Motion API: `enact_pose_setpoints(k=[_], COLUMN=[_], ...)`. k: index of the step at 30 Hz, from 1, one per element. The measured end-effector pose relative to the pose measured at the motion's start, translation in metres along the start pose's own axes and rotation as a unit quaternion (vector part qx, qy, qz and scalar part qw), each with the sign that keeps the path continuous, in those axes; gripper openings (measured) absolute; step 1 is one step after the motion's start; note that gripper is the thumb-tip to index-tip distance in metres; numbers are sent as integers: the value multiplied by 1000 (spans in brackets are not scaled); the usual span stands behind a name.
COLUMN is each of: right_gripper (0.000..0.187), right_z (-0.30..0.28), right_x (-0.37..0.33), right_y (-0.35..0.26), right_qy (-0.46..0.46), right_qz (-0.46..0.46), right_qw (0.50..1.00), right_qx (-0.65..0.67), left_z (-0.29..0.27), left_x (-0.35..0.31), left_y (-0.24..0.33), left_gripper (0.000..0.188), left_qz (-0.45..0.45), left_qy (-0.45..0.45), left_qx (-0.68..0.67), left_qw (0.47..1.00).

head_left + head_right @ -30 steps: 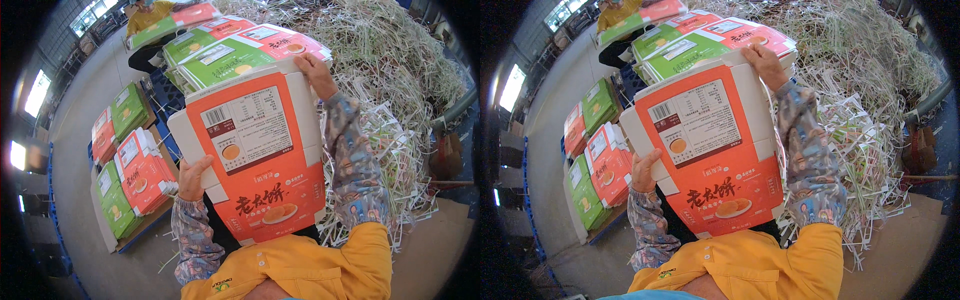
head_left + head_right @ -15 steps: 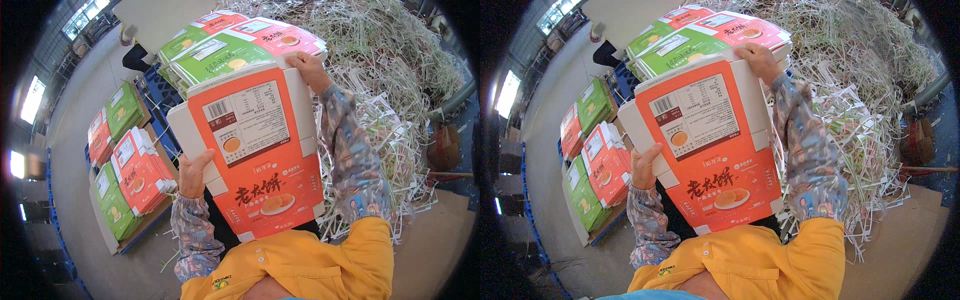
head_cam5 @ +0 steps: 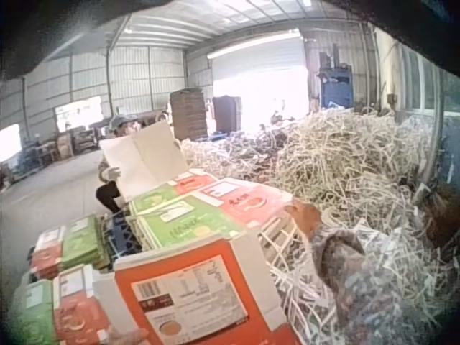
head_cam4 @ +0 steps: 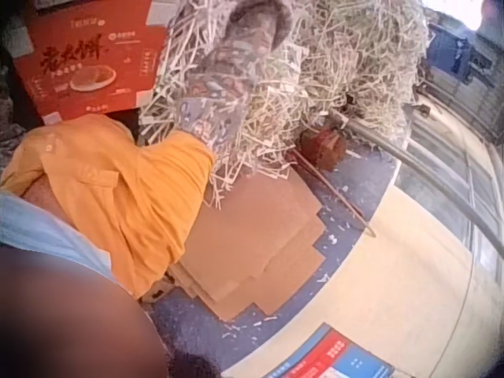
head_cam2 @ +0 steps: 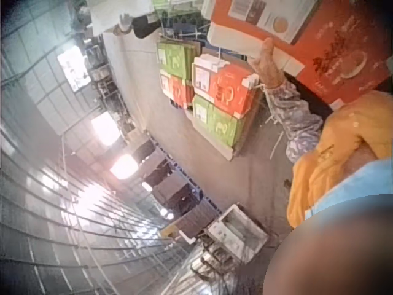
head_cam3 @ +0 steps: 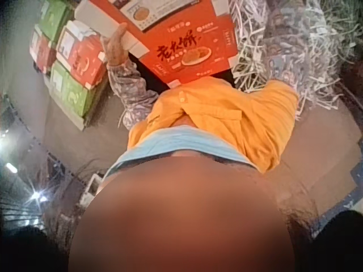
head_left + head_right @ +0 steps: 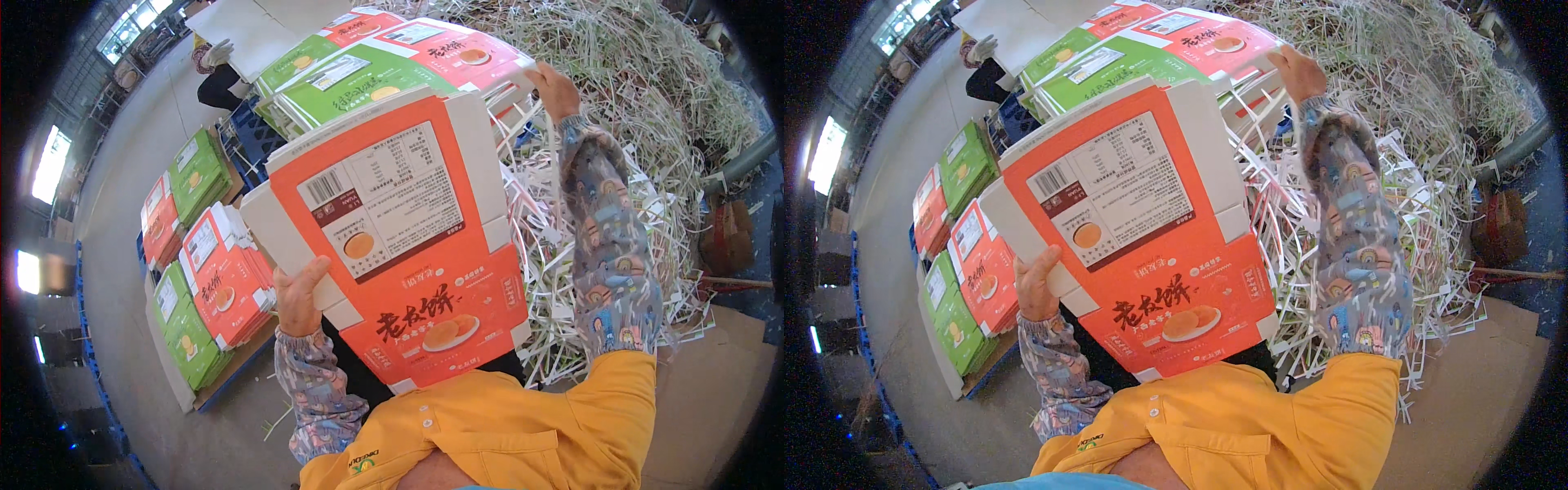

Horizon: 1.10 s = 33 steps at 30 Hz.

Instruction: Unwrapping stacks of flat cardboard food boxes by removing plastic straps and then sorting or restacking them.

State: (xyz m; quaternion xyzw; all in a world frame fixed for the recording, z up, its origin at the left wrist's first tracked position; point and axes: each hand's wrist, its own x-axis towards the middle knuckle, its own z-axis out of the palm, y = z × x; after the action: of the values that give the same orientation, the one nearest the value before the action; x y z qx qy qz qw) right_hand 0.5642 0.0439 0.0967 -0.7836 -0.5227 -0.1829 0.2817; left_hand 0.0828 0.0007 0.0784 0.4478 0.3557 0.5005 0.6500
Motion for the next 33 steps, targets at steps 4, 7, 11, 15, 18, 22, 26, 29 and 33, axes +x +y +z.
enact_pose_setpoints(k=[4, 7, 11, 15, 18, 22, 26, 29, 33], right_gripper=[39, 53, 57, 42, 37, 29, 32, 36, 35], right_z=[-8, -23, -39, -58, -68, -93, -137, -155, -137], right_x=[-27, -55, -106, -133, -131, -124, -74, -17, 23], right_y=[10, -19, -92, -141, -152, -164, -180, -200, -223], right_qy=[-149, -249, -367, -215, -246, -185, -7, 11, 122], right_qz=[-7, 120, 148, 144, 145, 189, -44, -28, -218], right_qw=[983, 955, 640, 655, 648, 750, 925, 782, 900], right_qx=[-103, 107, 659, 709, 706, 606, 378, 623, 356], left_z=[-9, -12, -11, -8, -6, -2, -3, 0, 11], left_x=[-3, -1, 3, 5, 8, 14, 39, 72, 115], left_y=[2, 2, 4, 8, 13, 39, 109, 175, 198], left_gripper=[39, 39, 39, 38, 38, 39, 38, 40, 43], left_qz=[32, 37, 25, 31, 18, 29, 171, 278, 390], left_qy=[-15, -20, -45, -63, -53, -51, -100, 9, -146], left_qx=[-42, -77, -36, 3, -14, -10, 76, 313, 173], left_qw=[999, 996, 998, 997, 998, 998, 977, 908, 893])
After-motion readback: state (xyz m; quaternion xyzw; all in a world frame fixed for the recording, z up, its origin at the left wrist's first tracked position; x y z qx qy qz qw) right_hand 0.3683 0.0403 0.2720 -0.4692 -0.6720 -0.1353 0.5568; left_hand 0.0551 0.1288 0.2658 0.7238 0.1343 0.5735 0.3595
